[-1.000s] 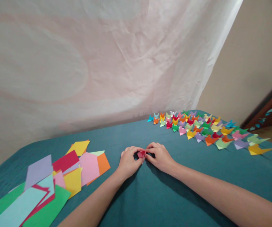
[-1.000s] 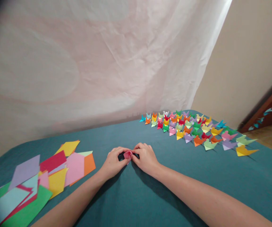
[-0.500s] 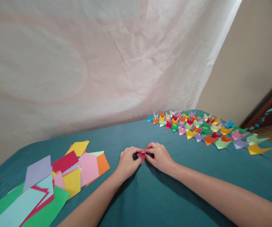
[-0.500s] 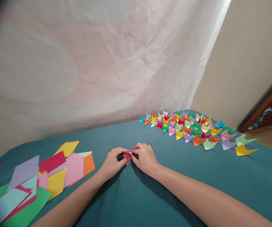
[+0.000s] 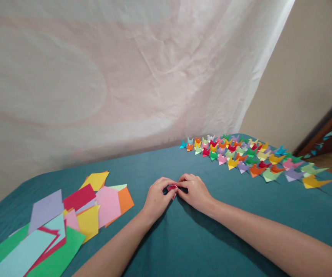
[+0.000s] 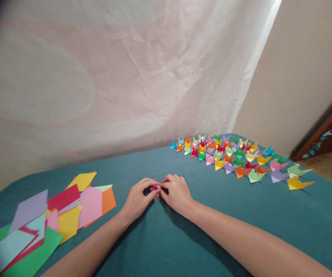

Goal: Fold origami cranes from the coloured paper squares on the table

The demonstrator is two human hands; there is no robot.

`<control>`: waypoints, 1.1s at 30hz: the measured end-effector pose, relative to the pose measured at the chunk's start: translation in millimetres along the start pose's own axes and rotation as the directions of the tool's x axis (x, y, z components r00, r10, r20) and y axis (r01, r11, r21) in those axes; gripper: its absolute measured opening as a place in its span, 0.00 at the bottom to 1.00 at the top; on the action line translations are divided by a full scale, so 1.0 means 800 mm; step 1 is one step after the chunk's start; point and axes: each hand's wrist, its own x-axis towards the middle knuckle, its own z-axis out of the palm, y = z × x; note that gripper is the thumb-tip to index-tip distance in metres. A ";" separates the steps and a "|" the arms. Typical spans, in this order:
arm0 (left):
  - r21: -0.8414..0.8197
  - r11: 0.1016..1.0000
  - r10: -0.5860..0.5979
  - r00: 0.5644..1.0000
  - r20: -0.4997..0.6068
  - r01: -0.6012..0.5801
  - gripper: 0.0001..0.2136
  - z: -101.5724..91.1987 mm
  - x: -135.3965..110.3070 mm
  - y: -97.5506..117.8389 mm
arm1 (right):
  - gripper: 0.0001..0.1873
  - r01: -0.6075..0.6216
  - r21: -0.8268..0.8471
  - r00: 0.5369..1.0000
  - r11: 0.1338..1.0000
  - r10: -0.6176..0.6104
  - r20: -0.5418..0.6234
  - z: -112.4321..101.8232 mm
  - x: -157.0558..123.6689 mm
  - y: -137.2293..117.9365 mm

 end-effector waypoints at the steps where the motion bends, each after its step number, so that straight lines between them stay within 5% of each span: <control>1: -0.003 1.000 0.006 1.000 0.003 -0.006 0.07 0.000 0.000 -0.001 | 0.08 0.002 -0.001 1.000 1.000 -0.002 -0.004 0.000 0.000 0.000; 33: -0.052 0.998 0.044 0.998 0.047 -0.042 0.08 -0.008 -0.001 0.001 | 0.10 0.058 -0.059 0.998 0.997 -0.059 -0.018 -0.004 -0.003 0.001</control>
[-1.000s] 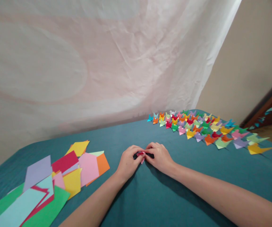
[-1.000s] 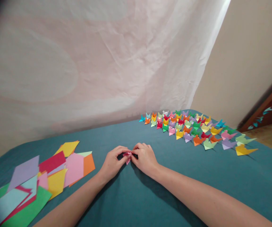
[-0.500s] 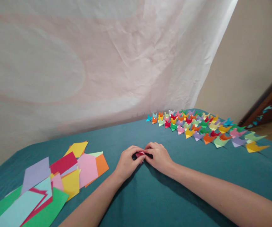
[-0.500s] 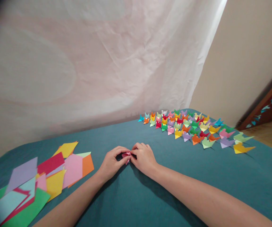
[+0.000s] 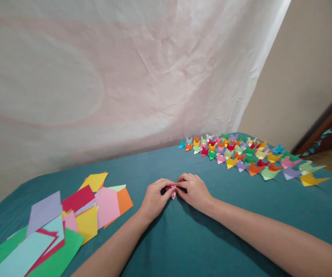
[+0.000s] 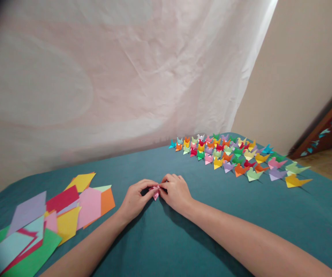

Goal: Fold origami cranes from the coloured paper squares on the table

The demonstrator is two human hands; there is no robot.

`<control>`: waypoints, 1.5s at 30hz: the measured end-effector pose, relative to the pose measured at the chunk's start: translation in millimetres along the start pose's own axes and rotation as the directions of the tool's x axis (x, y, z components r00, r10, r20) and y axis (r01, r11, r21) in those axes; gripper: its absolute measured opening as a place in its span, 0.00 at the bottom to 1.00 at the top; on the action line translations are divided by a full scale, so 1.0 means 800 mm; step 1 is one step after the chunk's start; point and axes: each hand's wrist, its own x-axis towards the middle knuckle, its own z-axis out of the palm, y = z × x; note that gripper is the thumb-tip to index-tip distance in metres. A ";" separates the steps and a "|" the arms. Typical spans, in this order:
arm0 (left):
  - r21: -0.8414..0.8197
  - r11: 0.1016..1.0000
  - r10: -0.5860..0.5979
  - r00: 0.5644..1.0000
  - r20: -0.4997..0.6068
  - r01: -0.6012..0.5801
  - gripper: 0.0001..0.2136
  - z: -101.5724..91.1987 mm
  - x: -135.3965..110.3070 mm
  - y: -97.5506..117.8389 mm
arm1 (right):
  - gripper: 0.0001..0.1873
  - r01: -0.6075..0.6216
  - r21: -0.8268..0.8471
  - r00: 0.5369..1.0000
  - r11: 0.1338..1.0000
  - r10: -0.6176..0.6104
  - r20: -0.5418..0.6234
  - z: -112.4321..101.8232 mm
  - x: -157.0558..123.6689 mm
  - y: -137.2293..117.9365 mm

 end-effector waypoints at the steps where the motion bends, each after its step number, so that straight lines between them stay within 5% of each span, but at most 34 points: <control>1: -0.002 1.000 0.001 1.000 0.007 -0.001 0.08 0.000 0.000 0.000 | 0.09 0.002 0.002 1.000 1.000 -0.002 0.003 0.000 0.000 0.001; 21: 0.095 0.993 0.067 0.997 0.042 -0.071 0.08 -0.004 0.000 -0.006 | 0.10 0.039 -0.027 0.999 0.999 -0.039 0.007 -0.002 0.000 0.002; 31: 0.312 0.938 0.125 0.987 0.101 -0.151 0.08 -0.001 -0.003 -0.004 | 0.10 0.107 -0.097 0.994 0.990 -0.109 -0.023 -0.001 0.000 0.006; 45: 0.394 0.909 0.073 0.983 0.170 -0.136 0.10 0.000 0.000 -0.005 | 0.08 0.136 -0.062 0.990 0.989 -0.137 -0.022 -0.003 -0.003 0.023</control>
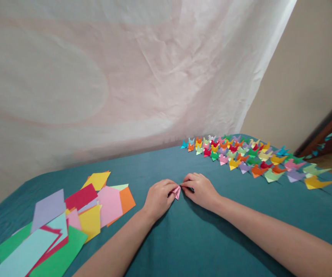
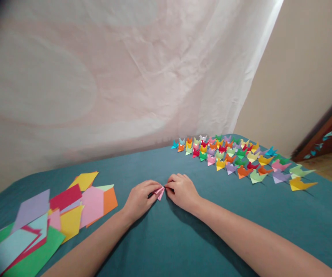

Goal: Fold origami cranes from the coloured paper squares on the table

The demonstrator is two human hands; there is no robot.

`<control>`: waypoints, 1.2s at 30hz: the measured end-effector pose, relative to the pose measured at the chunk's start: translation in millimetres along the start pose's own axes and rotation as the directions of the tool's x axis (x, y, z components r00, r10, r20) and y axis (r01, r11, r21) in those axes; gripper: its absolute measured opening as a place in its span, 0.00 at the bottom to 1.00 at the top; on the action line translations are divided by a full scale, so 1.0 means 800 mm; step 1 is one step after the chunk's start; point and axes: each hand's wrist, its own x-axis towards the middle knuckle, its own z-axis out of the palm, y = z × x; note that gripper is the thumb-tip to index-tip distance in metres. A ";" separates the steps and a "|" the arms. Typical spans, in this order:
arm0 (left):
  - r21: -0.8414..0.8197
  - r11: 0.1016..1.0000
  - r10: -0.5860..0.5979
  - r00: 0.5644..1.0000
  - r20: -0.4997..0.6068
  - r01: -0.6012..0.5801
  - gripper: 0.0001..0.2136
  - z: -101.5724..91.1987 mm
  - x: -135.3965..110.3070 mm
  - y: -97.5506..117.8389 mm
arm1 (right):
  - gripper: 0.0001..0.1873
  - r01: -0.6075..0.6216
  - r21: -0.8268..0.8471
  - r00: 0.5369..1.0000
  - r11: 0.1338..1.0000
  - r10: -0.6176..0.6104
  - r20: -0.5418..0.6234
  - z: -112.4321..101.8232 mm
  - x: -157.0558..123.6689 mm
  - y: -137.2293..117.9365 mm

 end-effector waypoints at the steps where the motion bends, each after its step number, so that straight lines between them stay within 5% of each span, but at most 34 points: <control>1: 0.002 1.000 -0.001 1.000 0.002 0.001 0.10 0.000 0.000 0.000 | 0.08 0.023 0.002 1.000 1.000 -0.023 0.007 -0.002 0.000 0.002; 5: 0.013 1.000 0.002 1.000 0.007 -0.002 0.10 0.000 -0.001 0.000 | 0.09 0.172 -0.018 0.985 0.985 -0.171 0.029 -0.012 -0.002 0.005; 12: 0.010 1.000 0.016 1.000 0.007 -0.016 0.11 0.001 -0.001 0.000 | 0.09 0.455 -0.134 0.890 0.880 -0.444 0.103 -0.025 0.001 0.005; 36: 0.010 0.994 0.108 0.991 0.081 -0.109 0.14 -0.009 -0.010 0.005 | 0.09 0.382 -0.242 0.910 0.892 -0.316 0.268 -0.036 0.001 -0.010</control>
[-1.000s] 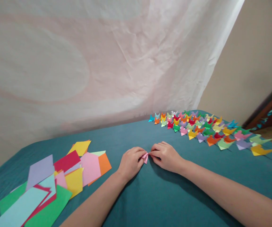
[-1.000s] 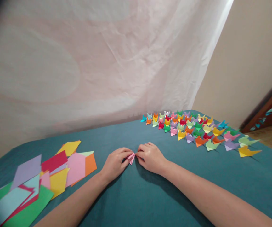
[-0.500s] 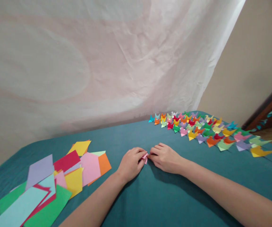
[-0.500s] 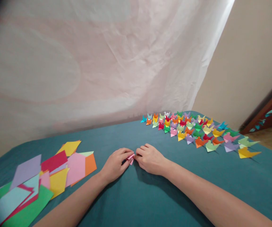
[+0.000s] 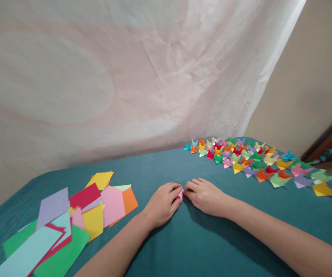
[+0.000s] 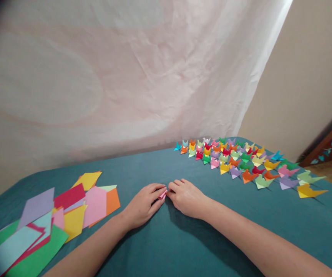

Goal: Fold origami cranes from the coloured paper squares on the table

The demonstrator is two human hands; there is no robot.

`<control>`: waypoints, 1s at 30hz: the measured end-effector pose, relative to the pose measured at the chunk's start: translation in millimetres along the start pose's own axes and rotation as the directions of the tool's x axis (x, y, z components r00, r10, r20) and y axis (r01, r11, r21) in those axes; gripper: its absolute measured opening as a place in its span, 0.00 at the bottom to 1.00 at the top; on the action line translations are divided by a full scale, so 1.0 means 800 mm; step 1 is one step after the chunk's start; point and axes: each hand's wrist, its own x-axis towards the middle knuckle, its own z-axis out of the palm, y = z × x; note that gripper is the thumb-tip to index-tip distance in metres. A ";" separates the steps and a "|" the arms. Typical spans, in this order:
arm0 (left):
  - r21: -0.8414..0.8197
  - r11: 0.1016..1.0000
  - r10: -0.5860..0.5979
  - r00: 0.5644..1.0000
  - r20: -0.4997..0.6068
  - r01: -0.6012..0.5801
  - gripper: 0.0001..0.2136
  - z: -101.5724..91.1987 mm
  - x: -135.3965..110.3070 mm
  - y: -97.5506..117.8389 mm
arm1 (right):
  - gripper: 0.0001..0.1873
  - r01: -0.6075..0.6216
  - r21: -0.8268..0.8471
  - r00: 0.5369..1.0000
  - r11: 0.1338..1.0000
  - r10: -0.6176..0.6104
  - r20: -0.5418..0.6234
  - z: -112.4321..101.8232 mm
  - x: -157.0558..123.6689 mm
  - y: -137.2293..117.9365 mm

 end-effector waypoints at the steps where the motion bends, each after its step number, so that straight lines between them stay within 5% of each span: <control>1: -0.001 1.000 0.003 1.000 0.010 -0.003 0.15 -0.001 -0.001 0.000 | 0.09 -0.005 0.006 1.000 1.000 0.005 0.001 0.000 -0.001 -0.001; 16: 0.003 1.000 0.009 0.999 0.034 -0.009 0.17 -0.001 -0.002 -0.001 | 0.16 -0.083 0.107 0.996 0.991 0.084 0.003 0.006 -0.016 -0.009; 30: 0.005 1.000 0.006 0.999 0.032 -0.007 0.19 -0.004 -0.003 0.000 | 0.16 -0.028 0.240 0.999 0.970 0.038 -0.035 0.000 -0.019 0.003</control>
